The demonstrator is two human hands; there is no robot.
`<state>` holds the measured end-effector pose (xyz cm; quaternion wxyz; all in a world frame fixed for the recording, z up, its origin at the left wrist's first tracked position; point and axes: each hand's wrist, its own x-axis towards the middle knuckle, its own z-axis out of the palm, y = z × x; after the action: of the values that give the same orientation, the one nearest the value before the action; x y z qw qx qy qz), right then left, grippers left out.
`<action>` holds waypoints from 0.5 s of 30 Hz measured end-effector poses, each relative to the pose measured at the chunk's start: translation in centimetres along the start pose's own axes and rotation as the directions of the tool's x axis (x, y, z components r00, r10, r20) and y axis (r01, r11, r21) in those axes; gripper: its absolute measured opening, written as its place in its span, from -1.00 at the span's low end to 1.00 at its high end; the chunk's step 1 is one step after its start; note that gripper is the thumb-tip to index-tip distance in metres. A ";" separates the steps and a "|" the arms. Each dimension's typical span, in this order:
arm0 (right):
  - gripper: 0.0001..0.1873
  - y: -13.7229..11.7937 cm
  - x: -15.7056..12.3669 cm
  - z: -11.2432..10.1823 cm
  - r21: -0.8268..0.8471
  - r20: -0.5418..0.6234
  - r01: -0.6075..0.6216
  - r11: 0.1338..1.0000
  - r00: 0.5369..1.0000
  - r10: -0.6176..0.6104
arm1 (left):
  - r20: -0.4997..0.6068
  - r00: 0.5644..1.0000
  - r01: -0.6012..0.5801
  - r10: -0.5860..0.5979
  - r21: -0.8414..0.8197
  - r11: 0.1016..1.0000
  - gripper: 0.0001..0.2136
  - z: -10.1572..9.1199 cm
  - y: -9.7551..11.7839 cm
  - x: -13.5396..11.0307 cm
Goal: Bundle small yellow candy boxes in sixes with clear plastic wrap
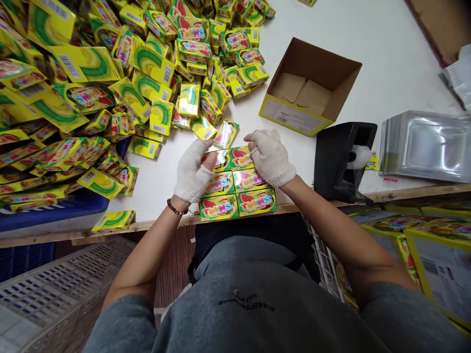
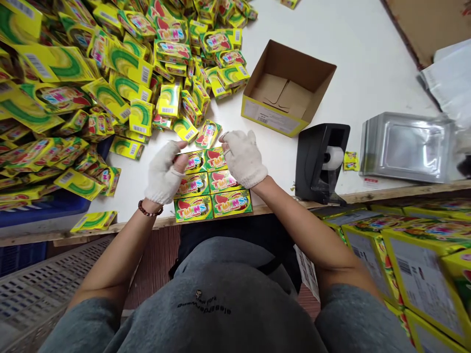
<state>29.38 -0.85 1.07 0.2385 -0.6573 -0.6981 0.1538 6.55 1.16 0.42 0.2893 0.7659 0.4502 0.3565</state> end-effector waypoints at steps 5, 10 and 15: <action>-0.58 -0.1 -0.6 -0.7 -0.251 0.179 0.175 0.952 0.975 -0.132 | 0.369 0.924 -0.249 0.105 0.366 0.897 -0.39 0.1 2.3 0.7; -0.50 0.6 -1.3 -0.6 -0.243 0.241 0.236 0.941 0.954 -0.177 | 0.445 0.892 -0.327 0.083 0.507 0.798 -0.43 0.6 3.2 0.0; -0.40 -0.6 -0.8 -0.1 -0.226 0.259 0.150 0.963 0.962 -0.089 | 0.441 0.888 -0.374 0.130 0.530 0.761 -0.38 1.7 5.2 -1.0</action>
<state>28.96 -1.68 1.31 0.0764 -0.6137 -0.7745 0.1329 10.11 -2.17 3.10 0.0605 0.9256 0.3657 0.0768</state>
